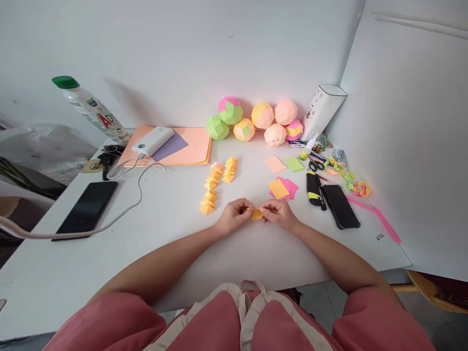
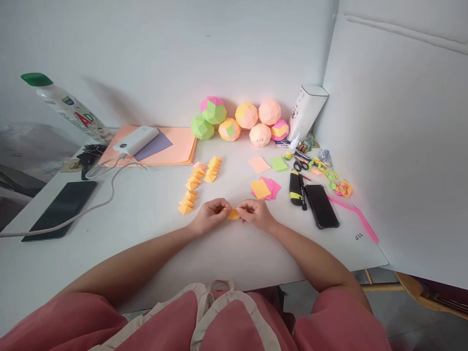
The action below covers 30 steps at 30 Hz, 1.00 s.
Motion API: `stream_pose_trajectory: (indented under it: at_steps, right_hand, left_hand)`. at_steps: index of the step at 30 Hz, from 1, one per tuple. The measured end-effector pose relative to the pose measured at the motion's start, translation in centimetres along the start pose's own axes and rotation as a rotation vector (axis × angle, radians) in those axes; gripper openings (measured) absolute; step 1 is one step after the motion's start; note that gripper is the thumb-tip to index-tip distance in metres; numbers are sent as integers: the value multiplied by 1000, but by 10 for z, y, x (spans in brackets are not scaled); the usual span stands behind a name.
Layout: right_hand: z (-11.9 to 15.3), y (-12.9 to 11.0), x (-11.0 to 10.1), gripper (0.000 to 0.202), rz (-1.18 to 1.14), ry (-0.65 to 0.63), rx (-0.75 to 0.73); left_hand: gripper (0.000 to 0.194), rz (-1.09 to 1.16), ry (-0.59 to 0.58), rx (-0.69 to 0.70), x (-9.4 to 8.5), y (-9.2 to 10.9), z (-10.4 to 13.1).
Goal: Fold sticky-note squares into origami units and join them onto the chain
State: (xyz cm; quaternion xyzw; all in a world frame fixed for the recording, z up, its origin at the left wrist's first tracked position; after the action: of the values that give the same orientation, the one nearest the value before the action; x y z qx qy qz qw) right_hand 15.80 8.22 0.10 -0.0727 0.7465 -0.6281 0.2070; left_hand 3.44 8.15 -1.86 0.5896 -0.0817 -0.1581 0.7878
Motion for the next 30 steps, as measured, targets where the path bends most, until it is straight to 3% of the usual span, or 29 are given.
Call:
stream_pose_trajectory:
  at_steps: [5, 10, 14, 21, 30]
  right_hand:
    - [0, 2, -8, 17, -29, 75, 5]
    - [0, -1, -4, 16, -11, 40, -23]
    - [0, -3, -2, 14, 22, 28, -27]
    - [-2, 1, -23, 15, -75, 179, -52]
    - [-1, -6, 6, 15, 135, -52, -99]
  left_hand:
    - [13, 53, 41, -31, -6, 4, 2]
    - [13, -5, -24, -3, 0, 10, 5]
    - [12, -72, -7, 22, 0, 13, 5]
    - [17, 49, 25, -20, -8, 6, 1]
    - [14, -81, -30, 81, 3, 11, 3]
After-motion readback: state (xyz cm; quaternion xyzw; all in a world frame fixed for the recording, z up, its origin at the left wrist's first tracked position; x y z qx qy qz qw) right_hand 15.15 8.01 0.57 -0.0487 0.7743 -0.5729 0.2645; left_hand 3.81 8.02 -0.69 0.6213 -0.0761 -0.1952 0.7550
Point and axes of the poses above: each hand's wrist, its own z-axis away from the middle knuckle, its own x-axis out of the palm, y = z × x, the point moved 9 cm from there along -z, towards the middle knuckle, and after that the axes turned 10 degrees about -x, right-handed, at the moved point
